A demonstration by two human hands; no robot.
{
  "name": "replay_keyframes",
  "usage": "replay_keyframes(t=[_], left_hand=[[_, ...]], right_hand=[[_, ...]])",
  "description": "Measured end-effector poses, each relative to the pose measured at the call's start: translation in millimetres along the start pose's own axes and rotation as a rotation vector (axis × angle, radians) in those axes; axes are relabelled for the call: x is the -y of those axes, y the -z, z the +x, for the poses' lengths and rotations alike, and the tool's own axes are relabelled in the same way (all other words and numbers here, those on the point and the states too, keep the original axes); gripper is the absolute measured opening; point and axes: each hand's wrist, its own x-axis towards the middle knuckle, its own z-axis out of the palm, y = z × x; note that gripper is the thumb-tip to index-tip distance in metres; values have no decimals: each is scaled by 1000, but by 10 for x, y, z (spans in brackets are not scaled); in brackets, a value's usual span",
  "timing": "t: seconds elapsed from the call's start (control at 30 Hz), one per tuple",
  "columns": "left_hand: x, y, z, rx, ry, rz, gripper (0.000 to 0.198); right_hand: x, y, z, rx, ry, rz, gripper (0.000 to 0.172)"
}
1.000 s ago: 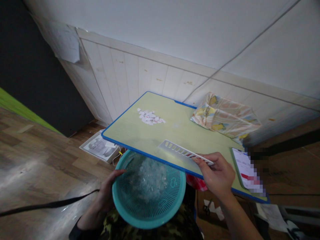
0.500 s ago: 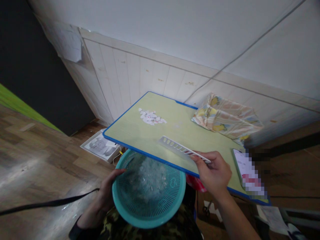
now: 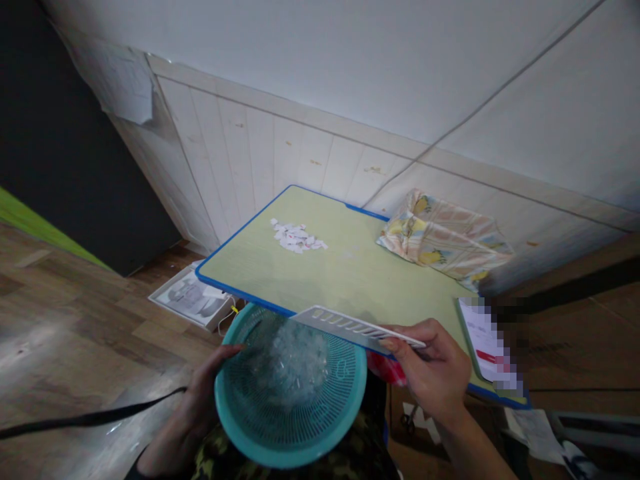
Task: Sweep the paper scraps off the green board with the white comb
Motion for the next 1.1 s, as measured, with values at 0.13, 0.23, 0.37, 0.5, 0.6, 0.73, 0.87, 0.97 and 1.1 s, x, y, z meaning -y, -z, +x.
replay_keyframes(t=[0.13,0.23,0.37,0.5,0.6,0.73,0.87,0.97,1.1], left_hand=[[-16,-32,-33,-6,2,12,26],[-17,-42,-39,-10,7,9,26],[-3,-19,-15,1,14,8,22],[15,2,3,16,53,16,21],[32,18,11,16,43,14,14],[45,30,25,0,16,11,10],[36,7,13,-1,30,16,16],[29,-8,7,-13,34,13,18],[32,3,24,-6,38,20,16]], right_hand=[[-201,116,360,-231,-32,-151,18],[-533,162,744,-308,-13,-190,24],[-951,97,1118,-309,-45,-370,28],[-1111,-45,1275,-229,-51,-397,28],[-1094,-53,1253,-187,-41,-389,27],[-995,116,1044,-147,-5,-402,26],[-877,315,794,-141,-6,-347,25],[-810,367,690,-165,-35,-288,26],[-726,279,641,-171,-40,-295,24]])
